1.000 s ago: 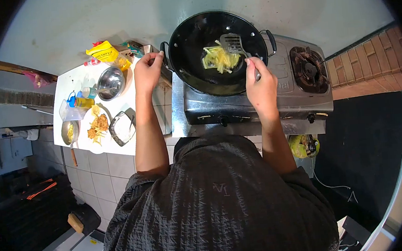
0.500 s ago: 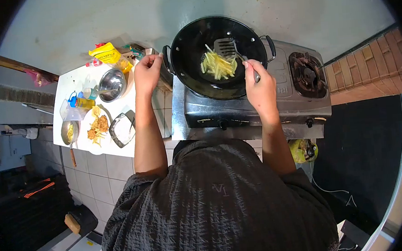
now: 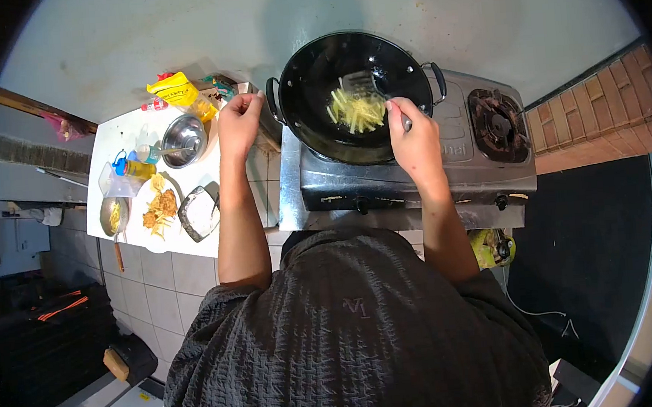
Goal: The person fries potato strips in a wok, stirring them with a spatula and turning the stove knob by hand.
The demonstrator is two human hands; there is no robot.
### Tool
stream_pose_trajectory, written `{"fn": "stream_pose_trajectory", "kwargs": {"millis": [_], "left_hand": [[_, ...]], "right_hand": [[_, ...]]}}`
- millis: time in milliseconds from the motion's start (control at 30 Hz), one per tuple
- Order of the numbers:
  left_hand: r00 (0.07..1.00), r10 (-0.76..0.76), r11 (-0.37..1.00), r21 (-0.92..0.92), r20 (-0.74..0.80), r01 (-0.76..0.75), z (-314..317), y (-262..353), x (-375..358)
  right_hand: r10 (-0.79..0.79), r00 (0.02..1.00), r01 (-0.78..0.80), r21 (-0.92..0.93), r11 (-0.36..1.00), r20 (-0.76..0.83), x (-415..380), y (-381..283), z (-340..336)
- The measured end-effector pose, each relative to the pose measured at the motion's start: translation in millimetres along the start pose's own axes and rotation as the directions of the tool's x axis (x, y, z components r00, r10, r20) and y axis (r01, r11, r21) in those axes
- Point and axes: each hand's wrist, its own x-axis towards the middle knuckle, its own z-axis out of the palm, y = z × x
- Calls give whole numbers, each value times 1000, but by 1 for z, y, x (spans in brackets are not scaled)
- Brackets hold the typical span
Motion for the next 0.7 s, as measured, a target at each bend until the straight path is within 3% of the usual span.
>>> {"fn": "stream_pose_trajectory", "kwargs": {"millis": [67,167,267,367,467,533,700], "left_hand": [[1000,4,1000,-13,5,-4,0,1,-2],[1000,-10,1000,1,-4,10,0,-1,-2],[1000,10,1000,-28,16,-9,0,-4,-1],[999,35,999,-34,1,-35,0,-4,-1],[1000,27,1000,6,-14,-27,-2,2,-3],[999,27,1000,0,-18,-27,-2,0,-2],[1000,19,1000,-9,-22,-19,3,-2,-4]], "right_hand": [[55,998,-56,8,998,29,1,-2,0],[-20,1000,20,65,998,0,0,-1,0],[-1,999,1,9,1000,40,-1,1,-1],[-54,998,51,-67,996,-40,-4,3,-7],[14,1000,-14,-11,1000,-28,-5,-2,-19],[52,995,-52,-10,999,80,-8,-4,-23],[5,999,-6,-30,1000,-35,-16,-3,-18]]}}
